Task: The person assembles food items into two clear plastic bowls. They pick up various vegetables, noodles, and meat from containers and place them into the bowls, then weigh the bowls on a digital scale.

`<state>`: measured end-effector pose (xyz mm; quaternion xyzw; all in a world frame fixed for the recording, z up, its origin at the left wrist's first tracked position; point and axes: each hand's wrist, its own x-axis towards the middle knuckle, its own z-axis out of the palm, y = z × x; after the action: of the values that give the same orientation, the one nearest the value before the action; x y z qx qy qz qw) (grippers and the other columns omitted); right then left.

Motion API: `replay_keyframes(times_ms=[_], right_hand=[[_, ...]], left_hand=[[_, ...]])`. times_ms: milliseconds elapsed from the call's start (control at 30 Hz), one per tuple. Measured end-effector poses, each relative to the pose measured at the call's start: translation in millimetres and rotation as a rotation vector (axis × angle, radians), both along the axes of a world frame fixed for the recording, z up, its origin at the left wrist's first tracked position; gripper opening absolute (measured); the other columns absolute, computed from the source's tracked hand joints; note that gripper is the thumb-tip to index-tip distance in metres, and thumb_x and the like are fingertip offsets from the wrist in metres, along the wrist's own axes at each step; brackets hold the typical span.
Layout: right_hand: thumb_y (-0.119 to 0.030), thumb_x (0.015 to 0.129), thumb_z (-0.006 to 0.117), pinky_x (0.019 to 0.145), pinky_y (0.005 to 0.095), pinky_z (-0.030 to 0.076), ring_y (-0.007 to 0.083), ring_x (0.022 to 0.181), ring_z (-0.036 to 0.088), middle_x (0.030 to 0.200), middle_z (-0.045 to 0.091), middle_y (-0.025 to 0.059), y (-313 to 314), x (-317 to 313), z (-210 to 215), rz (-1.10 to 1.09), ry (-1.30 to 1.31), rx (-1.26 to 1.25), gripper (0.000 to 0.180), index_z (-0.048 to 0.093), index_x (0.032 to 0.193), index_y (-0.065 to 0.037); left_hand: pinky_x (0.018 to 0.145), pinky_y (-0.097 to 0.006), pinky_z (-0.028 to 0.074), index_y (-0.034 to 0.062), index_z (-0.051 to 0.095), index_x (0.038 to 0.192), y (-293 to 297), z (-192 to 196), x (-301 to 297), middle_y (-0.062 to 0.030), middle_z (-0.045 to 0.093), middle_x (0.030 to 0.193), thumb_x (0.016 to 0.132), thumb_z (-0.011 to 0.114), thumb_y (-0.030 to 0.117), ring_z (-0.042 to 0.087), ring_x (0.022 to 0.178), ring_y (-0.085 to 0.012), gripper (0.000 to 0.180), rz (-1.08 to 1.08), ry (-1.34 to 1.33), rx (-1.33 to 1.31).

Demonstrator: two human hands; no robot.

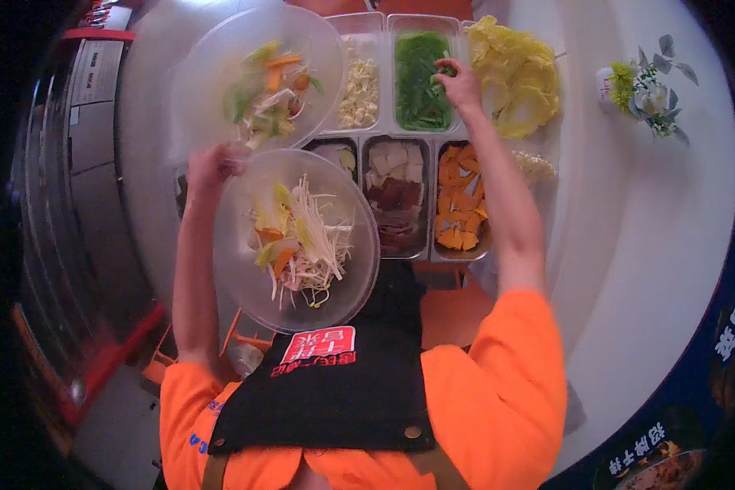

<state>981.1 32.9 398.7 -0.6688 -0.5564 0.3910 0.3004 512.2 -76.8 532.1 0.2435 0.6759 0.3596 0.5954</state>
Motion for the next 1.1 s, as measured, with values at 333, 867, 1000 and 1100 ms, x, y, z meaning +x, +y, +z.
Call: replay_keyframes(times_ms=[333,867,1000,1100], right_hand=[[-0.001,0.083,0.064,0.078,0.0281,0.053,0.0175,0.089,0.065,0.098,0.065,0.0081,-113,-122,246,0.261,0.661,0.034,0.024,0.062,0.106,-0.001],[-0.016,0.092,0.058,0.069,0.0253,0.052,0.0124,0.077,0.063,0.086,0.067,0.0079,-126,-126,201,0.097,0.533,-0.093,0.021,0.065,0.091,0.004],[-0.022,0.092,0.057,0.065,0.0261,0.051,0.0122,0.07,0.063,0.085,0.066,0.0111,-73,-79,82,-0.101,0.374,-0.146,0.028,0.063,0.084,0.004],[-0.029,0.082,0.064,0.074,0.0304,0.051,0.0198,0.078,0.064,0.086,0.066,0.0148,-44,-62,0,0.109,-0.07,-0.157,0.032,0.064,0.094,0.001]], left_hand=[[0.056,-0.031,0.054,-0.0077,0.058,0.072,-14,-6,2,-0.0192,0.062,0.067,0.08,0.052,0.009,0.065,0.059,-0.0254,0.02,0.043,-0.032,0.022],[0.053,-0.032,0.054,-0.0046,0.054,0.066,-19,-6,-13,-0.0197,0.062,0.068,0.078,0.051,0.006,0.064,0.054,-0.0259,0.017,0.096,0.016,0.041],[0.052,-0.032,0.052,-0.001,0.058,0.075,-34,-14,-39,-0.0184,0.065,0.077,0.083,0.052,0.007,0.062,0.059,-0.0226,0.013,0.181,-0.046,0.035],[0.053,-0.031,0.052,-0.0003,0.058,0.077,-37,15,-26,-0.0207,0.065,0.082,0.086,0.052,0.01,0.062,0.061,-0.0217,0.015,0.214,0.083,0.017]])
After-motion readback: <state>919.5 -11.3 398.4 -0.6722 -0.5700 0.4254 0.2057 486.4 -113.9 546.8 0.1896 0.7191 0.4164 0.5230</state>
